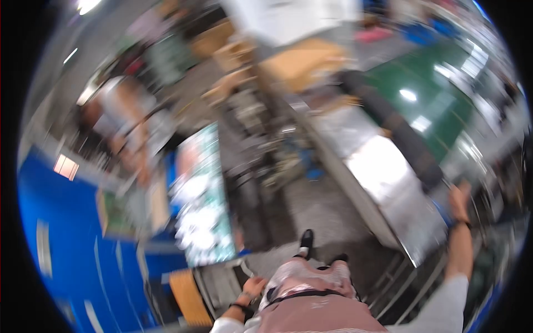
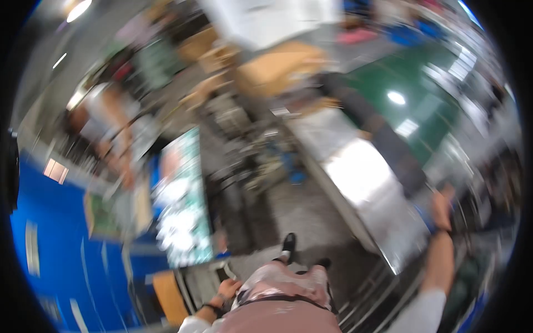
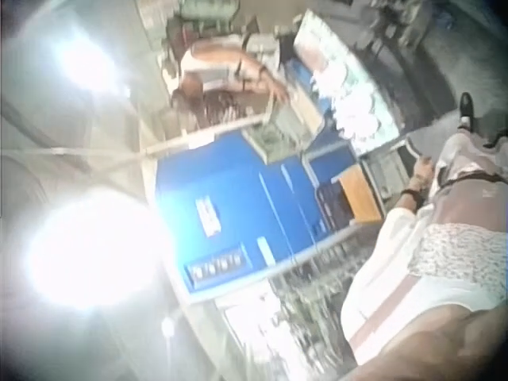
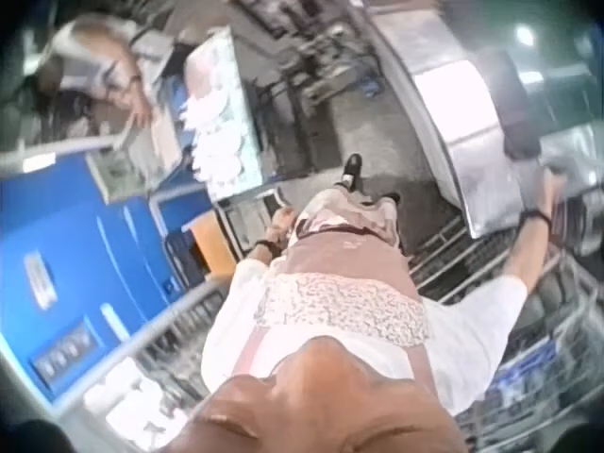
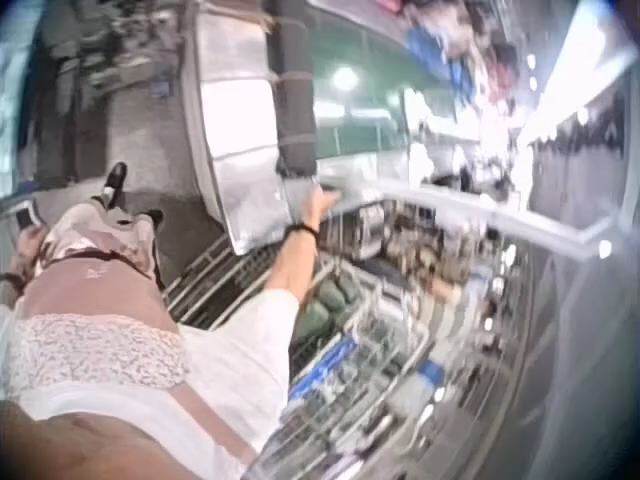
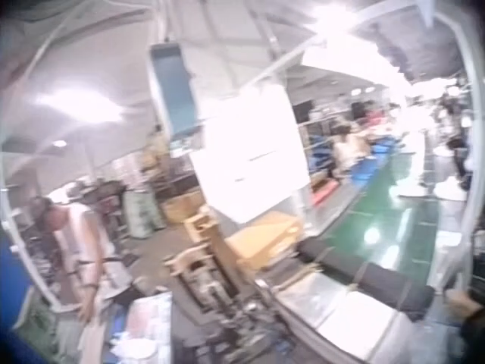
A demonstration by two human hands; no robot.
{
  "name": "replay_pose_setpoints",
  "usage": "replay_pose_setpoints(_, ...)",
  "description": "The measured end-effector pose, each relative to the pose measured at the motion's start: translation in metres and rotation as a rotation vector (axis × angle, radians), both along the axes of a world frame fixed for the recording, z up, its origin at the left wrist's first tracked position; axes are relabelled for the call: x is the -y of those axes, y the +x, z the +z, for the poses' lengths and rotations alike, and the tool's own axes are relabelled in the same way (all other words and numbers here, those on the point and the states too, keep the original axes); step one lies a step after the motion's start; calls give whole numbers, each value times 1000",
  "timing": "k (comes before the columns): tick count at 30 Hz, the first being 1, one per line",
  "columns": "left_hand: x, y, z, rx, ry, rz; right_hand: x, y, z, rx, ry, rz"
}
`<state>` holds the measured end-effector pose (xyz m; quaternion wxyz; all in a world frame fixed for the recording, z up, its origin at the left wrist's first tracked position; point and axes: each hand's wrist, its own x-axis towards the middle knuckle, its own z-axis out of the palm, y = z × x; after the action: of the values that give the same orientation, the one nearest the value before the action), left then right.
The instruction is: Organizing shoe lasts and preparing shoes for processing on an assembly line.
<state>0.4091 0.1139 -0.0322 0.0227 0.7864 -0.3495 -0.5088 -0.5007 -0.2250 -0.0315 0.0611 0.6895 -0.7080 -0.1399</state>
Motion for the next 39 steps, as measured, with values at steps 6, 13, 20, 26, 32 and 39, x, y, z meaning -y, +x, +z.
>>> replay_pose_setpoints(6, -64, 60, 13, 247, -191, 388, 87, 95, -26, 1213, -596, -301)
replay_pose_setpoints(13, 16, 249, 76, 965, -577, 467, 36, 389, -50, 1424, 200, -641)
replay_pose_setpoints(20, 74, 366, 85, 715, -75, 352, -42, 600, -17, 1107, 671, -257)
replay_pose_setpoints(26, 58, 391, 60, 693, -334, 319, -55, 675, -7, 992, 866, -203)
replay_pose_setpoints(32, 61, 383, 59, 642, -463, 708, -33, 702, -17, 915, 942, -105)
replay_pose_setpoints(39, 69, 376, 71, 486, -404, 704, -9, 695, -51, 1010, 898, -88)
